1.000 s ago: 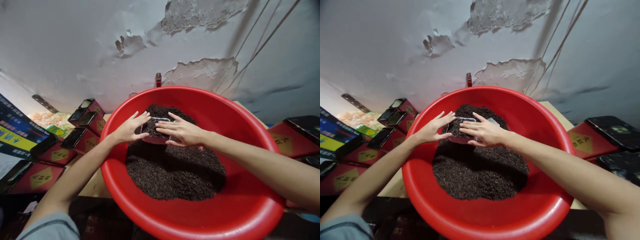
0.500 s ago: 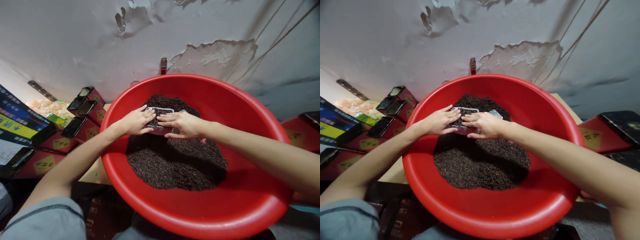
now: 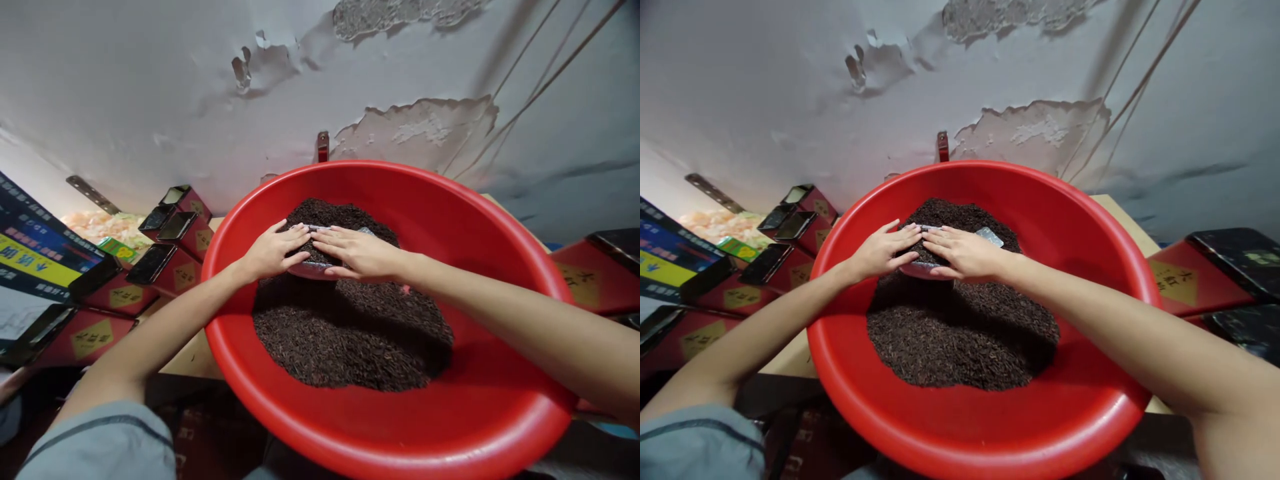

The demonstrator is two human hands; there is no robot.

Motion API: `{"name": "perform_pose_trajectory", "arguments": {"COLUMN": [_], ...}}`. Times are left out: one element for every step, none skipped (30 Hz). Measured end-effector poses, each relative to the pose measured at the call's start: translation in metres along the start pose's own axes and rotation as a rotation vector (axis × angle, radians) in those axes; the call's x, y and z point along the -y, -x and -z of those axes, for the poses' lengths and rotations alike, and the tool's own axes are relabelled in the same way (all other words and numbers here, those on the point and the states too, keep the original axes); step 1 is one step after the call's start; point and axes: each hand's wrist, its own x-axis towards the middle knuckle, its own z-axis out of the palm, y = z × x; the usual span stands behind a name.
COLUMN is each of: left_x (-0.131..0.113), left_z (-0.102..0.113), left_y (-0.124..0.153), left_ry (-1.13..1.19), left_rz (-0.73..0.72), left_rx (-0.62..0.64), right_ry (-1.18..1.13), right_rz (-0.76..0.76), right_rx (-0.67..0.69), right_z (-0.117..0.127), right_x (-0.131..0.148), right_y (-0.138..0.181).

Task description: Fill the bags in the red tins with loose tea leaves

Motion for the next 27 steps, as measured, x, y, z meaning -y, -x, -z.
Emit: {"name": "perform_pose_trajectory", "arguments": {"left_x": [0.000, 0.000, -0.001, -0.001, -0.002, -0.002, -0.003, -0.004, -0.005, -0.005, -0.005, -0.004, -0.003, -0.001, 0.001, 0.003, 0.006, 0.008, 0.010, 0.012, 0.014, 0.015, 0.015, 0.015, 0.015, 0.015, 0.015], "left_z": [0.000, 0.000, 0.001, 0.002, 0.003, 0.004, 0.004, 0.005, 0.004, 0.004, 0.004, 0.003, 0.003, 0.002, 0.001, 0.000, -0.001, -0.001, -0.002, -0.002, -0.001, -0.001, 0.000, 0.001, 0.002, 0.003, 0.004], "left_y": [0.000, 0.000, 0.001, 0.001, 0.001, 0.001, 0.002, 0.001, 0.001, 0.001, 0.001, 0.001, 0.001, 0.002, 0.003, 0.003, 0.004, 0.005, 0.006, 0.006, 0.007, 0.007, 0.008, 0.008, 0.008, 0.009, 0.009], "left_ry": [0.011, 0.023, 0.034, 0.041, 0.044, 0.046, 0.048, 0.052, 0.057, 0.062, 0.067, 0.069, 0.070, 0.072, 0.077, 0.087, 0.099, 0.111, 0.119, 0.123, 0.126, 0.128, 0.131, 0.138, 0.147, 0.155, 0.163], "left_rz": [0.004, 0.013, 0.027, 0.043, 0.055, 0.062, 0.066, 0.069, 0.079, 0.096, 0.115, 0.130, 0.137, 0.138, 0.135, 0.130, 0.126, 0.123, 0.117, 0.103, 0.084, 0.066, 0.058, 0.060, 0.077, 0.104, 0.131], "left_rx": [-0.020, -0.050, -0.085, -0.116, -0.132, -0.128, -0.105, -0.074, -0.049, -0.041, -0.049, -0.062, -0.071, -0.075, -0.080, -0.097, -0.132, -0.185, -0.244, -0.294, -0.326, -0.341, -0.348, -0.356, -0.371, -0.389, -0.400], "right_ry": [0.009, 0.017, 0.025, 0.030, 0.031, 0.028, 0.023, 0.014, 0.000, -0.020, -0.043, -0.061, -0.068, -0.056, -0.023, 0.025, 0.076, 0.121, 0.154, 0.173, 0.183, 0.190, 0.195, 0.200, 0.206, 0.212, 0.215], "right_rz": [0.005, 0.014, 0.024, 0.040, 0.061, 0.089, 0.115, 0.136, 0.148, 0.151, 0.149, 0.150, 0.162, 0.184, 0.215, 0.251, 0.285, 0.313, 0.330, 0.339, 0.339, 0.337, 0.335, 0.332, 0.327, 0.321, 0.312], "right_rx": [-0.016, -0.044, -0.079, -0.110, -0.129, -0.133, -0.127, -0.122, -0.128, -0.150, -0.180, -0.209, -0.231, -0.245, -0.254, -0.264, -0.277, -0.291, -0.300, -0.299, -0.291, -0.284, -0.280, -0.283, -0.294, -0.308, -0.317], "right_z": [0.001, 0.002, 0.004, 0.006, 0.007, 0.009, 0.010, 0.011, 0.012, 0.012, 0.013, 0.014, 0.014, 0.014, 0.015, 0.015, 0.015, 0.016, 0.016, 0.017, 0.018, 0.018, 0.019, 0.020, 0.021, 0.021, 0.022], "right_x": [0.001, 0.002, 0.003, 0.004, 0.005, 0.005, 0.005, 0.004, 0.003, 0.002, 0.000, -0.002, -0.004, -0.006, -0.007, -0.008, -0.008, -0.008, -0.008, -0.008, -0.007, -0.007, -0.006, -0.006, -0.006, -0.006, -0.007], "right_y": [0.000, 0.000, 0.001, 0.002, 0.002, 0.003, 0.004, 0.005, 0.006, 0.008, 0.009, 0.011, 0.013, 0.014, 0.016, 0.017, 0.017, 0.018, 0.018, 0.018, 0.017, 0.017, 0.017, 0.017, 0.017, 0.017, 0.017]}}
